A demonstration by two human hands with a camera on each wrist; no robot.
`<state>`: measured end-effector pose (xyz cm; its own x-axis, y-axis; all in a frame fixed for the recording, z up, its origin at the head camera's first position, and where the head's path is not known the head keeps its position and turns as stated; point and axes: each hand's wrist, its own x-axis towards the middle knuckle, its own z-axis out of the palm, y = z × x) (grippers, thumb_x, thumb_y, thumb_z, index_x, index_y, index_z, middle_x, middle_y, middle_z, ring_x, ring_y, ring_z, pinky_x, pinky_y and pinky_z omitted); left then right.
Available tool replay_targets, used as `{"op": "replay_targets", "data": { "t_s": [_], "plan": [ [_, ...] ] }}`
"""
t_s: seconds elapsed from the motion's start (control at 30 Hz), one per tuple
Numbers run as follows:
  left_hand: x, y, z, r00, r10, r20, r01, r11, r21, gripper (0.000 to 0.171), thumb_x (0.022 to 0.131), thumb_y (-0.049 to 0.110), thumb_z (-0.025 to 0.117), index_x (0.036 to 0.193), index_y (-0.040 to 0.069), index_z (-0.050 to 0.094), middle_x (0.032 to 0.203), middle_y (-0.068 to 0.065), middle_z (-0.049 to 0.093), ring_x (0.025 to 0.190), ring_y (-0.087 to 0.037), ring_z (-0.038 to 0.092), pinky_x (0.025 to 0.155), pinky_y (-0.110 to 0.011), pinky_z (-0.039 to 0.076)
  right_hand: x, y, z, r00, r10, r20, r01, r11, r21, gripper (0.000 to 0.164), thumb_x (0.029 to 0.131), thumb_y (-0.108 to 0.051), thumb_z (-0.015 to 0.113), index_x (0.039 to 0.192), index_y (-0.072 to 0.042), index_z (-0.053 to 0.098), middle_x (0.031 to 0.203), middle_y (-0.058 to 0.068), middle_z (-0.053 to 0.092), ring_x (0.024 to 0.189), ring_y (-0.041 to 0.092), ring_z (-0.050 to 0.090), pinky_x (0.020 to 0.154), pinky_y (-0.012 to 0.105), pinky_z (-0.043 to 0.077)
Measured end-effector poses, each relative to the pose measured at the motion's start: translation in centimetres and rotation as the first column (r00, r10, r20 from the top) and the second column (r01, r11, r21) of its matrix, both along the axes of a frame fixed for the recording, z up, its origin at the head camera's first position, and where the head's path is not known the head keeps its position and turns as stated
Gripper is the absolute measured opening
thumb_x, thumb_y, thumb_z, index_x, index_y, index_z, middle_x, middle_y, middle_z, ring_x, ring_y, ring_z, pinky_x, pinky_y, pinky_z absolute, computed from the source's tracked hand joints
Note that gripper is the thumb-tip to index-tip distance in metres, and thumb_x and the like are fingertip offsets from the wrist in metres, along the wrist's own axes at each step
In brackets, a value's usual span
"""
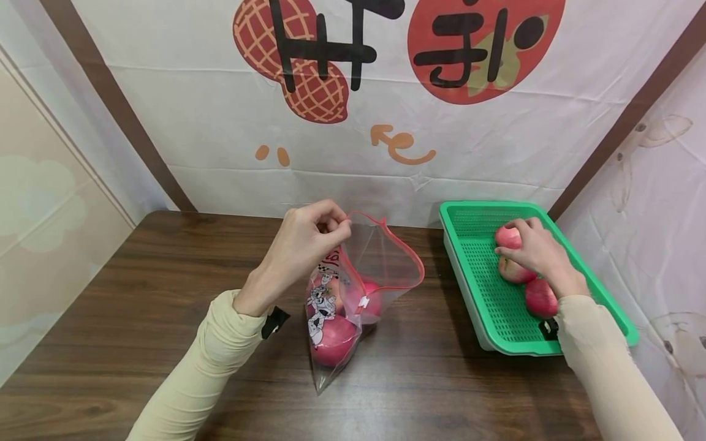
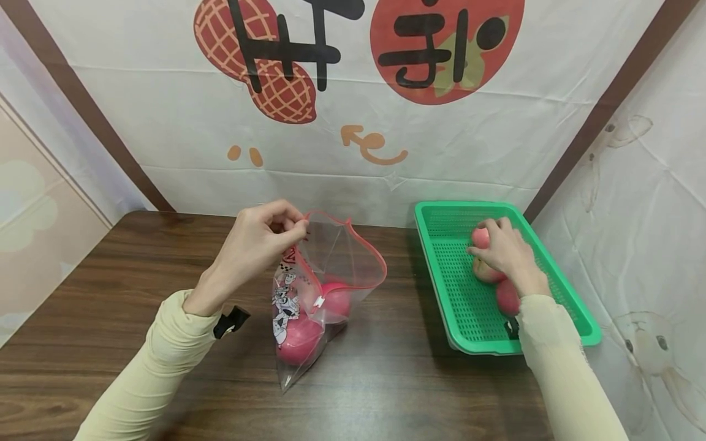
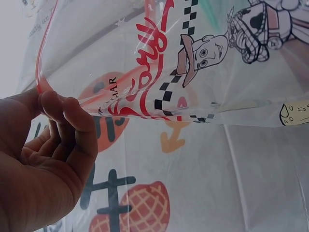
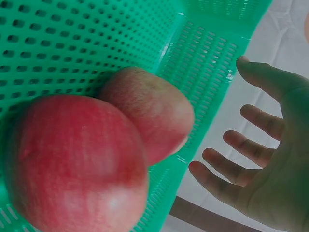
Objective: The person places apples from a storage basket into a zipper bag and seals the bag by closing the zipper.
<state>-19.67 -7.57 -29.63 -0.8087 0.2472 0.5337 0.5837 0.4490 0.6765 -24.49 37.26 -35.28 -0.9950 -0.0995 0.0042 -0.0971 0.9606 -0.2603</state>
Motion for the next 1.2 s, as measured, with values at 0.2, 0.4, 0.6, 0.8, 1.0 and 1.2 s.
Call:
{"op": "replay_targets", "data": {
  "t_s": [0.2,0.4,0.6,0.8,1.0,1.2],
  "plan": [
    [-0.1,0.1,0.0,1.0,-0.009,-0.002,0.009,1.0,0.001,0.007,0.086,0.011,0.066,0.081,0.015,0.068,0.067,0.004,0.06,0.059,-0.009,0.052,0.054,-0.022,0.042,-0.4,0.7,-0.7,0.997,-0.019,0.069,0.018,1.0,0.006,0.074,0.091,-0.044,0.066,0.144,-0.002,0.037,0.134,0.034,0.034,0.114,0.053,0.045,0.084,0.065,0.043],
    [0.0,0.1,0.1,1.0,-0.009,-0.002,0.009,1.0,0.005,0.007,0.086,0.011,0.066,0.08,0.015,0.068,0.067,0.004,0.059,0.059,-0.009,0.051,0.054,-0.021,0.041,-0.4,1.0,-1.2,0.993,-0.029,0.114,0.026,0.999,0.027,0.077,0.09,-0.045,0.066,0.145,-0.002,0.035,0.134,0.034,0.033,0.113,0.054,0.045,0.082,0.065,0.043],
    [0.0,0.1,0.1,1.0,-0.006,-0.007,0.006,1.0,0.005,0.007,0.086,0.012,0.066,0.08,0.016,0.068,0.066,0.004,0.059,0.058,-0.009,0.051,0.054,-0.021,0.04,-0.4,1.0,-1.3,0.989,-0.049,0.137,0.043,0.998,0.045,0.073,0.09,-0.043,0.066,0.144,-0.002,0.036,0.138,0.034,0.03,0.117,0.057,0.037,0.082,0.068,0.041],
    [0.0,0.0,-0.1,1.0,-0.006,-0.012,0.006,1.0,-0.001,0.008,0.087,0.011,0.066,0.081,0.016,0.068,0.066,0.005,0.059,0.058,-0.009,0.051,0.054,-0.022,0.04,-0.3,0.9,-1.4,0.988,-0.056,0.145,0.05,0.998,0.048,0.06,0.093,-0.03,0.058,0.142,-0.002,0.037,0.139,0.034,0.03,0.116,0.06,0.038,0.083,0.07,0.04],
    [0.0,-0.1,-0.1,1.0,-0.008,-0.008,0.008,1.0,0.004,0.008,0.086,0.011,0.066,0.081,0.016,0.068,0.066,0.005,0.059,0.058,-0.009,0.051,0.054,-0.021,0.04,-0.3,1.0,-1.6,0.982,-0.055,0.181,0.045,0.997,0.057,0.06,0.091,-0.021,0.055,0.144,0.001,0.035,0.14,0.038,0.028,0.116,0.062,0.038,0.086,0.07,0.039],
    [0.1,-0.1,-0.1,1.0,-0.006,-0.011,0.006,1.0,0.004,0.008,0.086,0.011,0.066,0.08,0.016,0.068,0.066,0.005,0.058,0.058,-0.009,0.051,0.054,-0.021,0.04,-0.3,1.1,-1.7,0.979,-0.039,0.199,0.033,0.999,0.034,0.067,0.087,-0.018,0.062,0.143,0.006,0.036,0.136,0.042,0.029,0.114,0.057,0.042,0.09,0.068,0.04]
  ]
}}
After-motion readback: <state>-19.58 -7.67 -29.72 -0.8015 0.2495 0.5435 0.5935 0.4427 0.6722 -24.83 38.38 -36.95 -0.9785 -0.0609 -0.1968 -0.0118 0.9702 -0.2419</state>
